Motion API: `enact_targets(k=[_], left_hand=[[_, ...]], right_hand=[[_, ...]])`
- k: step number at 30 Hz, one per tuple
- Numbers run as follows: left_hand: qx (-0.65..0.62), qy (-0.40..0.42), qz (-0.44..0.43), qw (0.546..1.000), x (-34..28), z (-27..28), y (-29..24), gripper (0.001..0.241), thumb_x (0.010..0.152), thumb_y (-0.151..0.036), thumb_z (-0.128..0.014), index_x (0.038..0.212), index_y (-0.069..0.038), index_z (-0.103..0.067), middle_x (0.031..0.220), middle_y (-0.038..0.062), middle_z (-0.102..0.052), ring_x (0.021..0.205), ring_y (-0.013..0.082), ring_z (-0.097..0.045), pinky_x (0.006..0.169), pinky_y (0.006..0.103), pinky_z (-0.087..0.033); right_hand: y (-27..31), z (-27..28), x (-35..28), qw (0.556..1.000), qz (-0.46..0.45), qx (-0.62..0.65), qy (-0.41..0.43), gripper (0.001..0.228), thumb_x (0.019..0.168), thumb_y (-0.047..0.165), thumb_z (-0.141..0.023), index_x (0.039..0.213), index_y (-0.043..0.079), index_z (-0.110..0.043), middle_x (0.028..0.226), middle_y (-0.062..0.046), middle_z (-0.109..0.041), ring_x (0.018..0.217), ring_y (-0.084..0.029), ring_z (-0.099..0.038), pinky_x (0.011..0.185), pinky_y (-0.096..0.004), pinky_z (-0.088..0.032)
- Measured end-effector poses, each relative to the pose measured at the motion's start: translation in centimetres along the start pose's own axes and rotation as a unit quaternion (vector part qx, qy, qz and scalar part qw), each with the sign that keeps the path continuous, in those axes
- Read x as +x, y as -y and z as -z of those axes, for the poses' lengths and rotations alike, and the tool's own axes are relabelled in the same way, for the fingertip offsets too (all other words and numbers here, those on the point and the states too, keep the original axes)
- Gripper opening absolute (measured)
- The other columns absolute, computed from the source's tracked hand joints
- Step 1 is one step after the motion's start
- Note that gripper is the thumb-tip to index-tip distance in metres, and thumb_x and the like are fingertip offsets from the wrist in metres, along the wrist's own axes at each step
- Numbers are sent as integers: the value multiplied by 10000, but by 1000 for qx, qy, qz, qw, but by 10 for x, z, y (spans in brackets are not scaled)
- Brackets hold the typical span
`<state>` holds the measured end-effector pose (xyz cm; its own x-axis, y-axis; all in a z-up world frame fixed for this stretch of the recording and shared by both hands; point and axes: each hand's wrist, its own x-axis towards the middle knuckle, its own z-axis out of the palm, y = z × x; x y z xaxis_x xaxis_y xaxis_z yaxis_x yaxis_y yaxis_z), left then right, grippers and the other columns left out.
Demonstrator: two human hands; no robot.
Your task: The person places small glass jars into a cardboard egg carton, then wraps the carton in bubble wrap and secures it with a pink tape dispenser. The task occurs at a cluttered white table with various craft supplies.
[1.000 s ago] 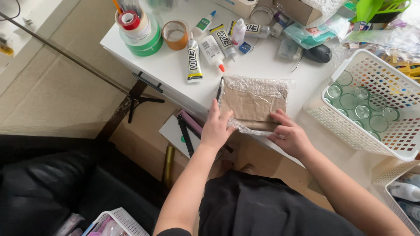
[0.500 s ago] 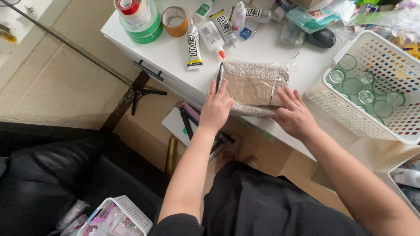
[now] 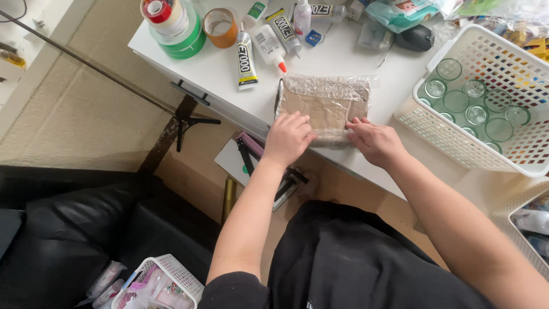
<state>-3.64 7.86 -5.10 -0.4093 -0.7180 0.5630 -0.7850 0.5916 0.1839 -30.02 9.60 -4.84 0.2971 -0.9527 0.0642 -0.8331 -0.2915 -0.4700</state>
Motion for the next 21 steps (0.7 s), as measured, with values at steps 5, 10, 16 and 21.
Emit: enact_targets(k=[5,10,16,21], left_hand=[[5,39,19,999,15,-4,-6,225,781,-449,-588,693,-244,-554,763,-91,-564,770,145,-603,718,315,-458],[-1,86,83,993,23,0,-12,279,759,-466,-603,640,-222,-538,706,-76,-527,753,147,-596,690,323,-466],[-65,193,268,942,40,44,-24,617,717,-574,-682,1215,-300,-442,1312,63,-338,1273,348,-339,947,538,-396],[-132,194,359,903,41,47,-35,736,693,-614,-646,1318,-297,-424,1459,251,-145,1228,472,-417,926,540,-461]], right_hand=[[-13,-13,8,996,6,3,-93,224,868,393,-592,1005,233,-670,1096,34,-661,1062,-188,-596,861,-351,-502],[-20,-31,14,984,-5,17,-177,182,818,356,-681,751,207,-600,1007,109,-684,1016,-118,-625,823,-271,-505],[4,-16,12,962,26,16,-272,376,695,144,-794,1022,133,-610,989,-71,-575,926,-283,-610,757,-364,-517],[23,9,7,928,75,-43,-363,252,770,127,-781,968,106,-627,1047,-96,-584,1114,-347,-532,945,-410,-437]])
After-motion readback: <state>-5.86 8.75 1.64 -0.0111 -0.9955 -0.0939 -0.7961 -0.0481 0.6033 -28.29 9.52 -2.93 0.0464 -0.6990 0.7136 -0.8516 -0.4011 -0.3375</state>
